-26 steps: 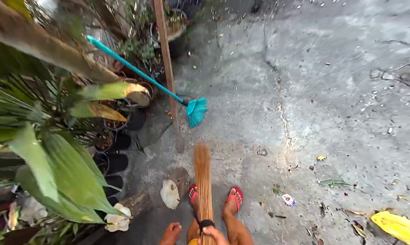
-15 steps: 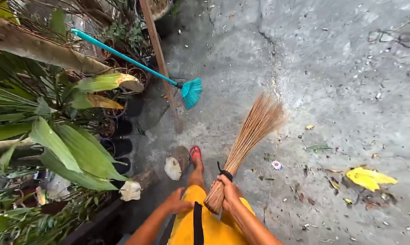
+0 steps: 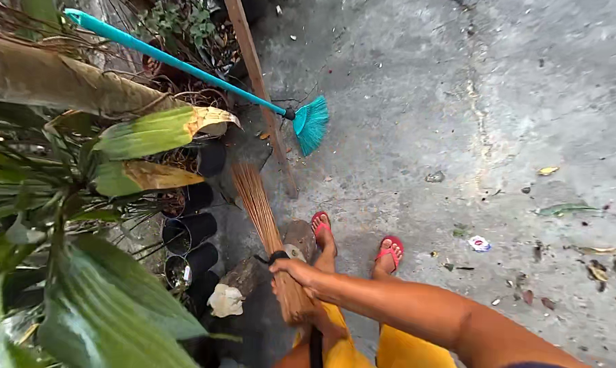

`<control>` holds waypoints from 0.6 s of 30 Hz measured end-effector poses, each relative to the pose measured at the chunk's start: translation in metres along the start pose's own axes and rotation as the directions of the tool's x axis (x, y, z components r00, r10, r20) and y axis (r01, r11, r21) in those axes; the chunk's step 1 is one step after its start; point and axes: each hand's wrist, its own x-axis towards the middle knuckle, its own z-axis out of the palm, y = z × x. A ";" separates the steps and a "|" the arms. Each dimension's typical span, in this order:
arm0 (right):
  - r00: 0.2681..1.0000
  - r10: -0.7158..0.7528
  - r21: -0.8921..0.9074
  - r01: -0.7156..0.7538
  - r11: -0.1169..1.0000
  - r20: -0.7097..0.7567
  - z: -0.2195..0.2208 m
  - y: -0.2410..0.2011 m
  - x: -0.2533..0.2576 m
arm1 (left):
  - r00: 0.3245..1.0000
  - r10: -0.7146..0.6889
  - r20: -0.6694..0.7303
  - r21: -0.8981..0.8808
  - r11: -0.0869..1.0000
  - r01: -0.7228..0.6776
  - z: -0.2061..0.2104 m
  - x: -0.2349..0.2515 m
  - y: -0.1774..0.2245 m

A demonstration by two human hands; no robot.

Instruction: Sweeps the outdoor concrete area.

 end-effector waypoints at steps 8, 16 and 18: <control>0.943 -0.284 0.260 0.235 0.937 0.172 0.061 -0.150 0.215 | 0.996 -0.049 -0.076 0.022 0.998 0.051 0.042 0.096 -0.062; 0.983 -0.147 0.261 0.115 0.959 0.109 0.124 -0.083 0.193 | 0.997 -0.029 0.077 -0.200 0.979 0.044 -0.008 0.047 -0.057; 0.969 -0.240 0.189 0.248 0.950 -0.060 0.086 -0.111 0.242 | 0.989 -0.131 0.070 -0.219 0.965 0.143 -0.031 0.037 -0.043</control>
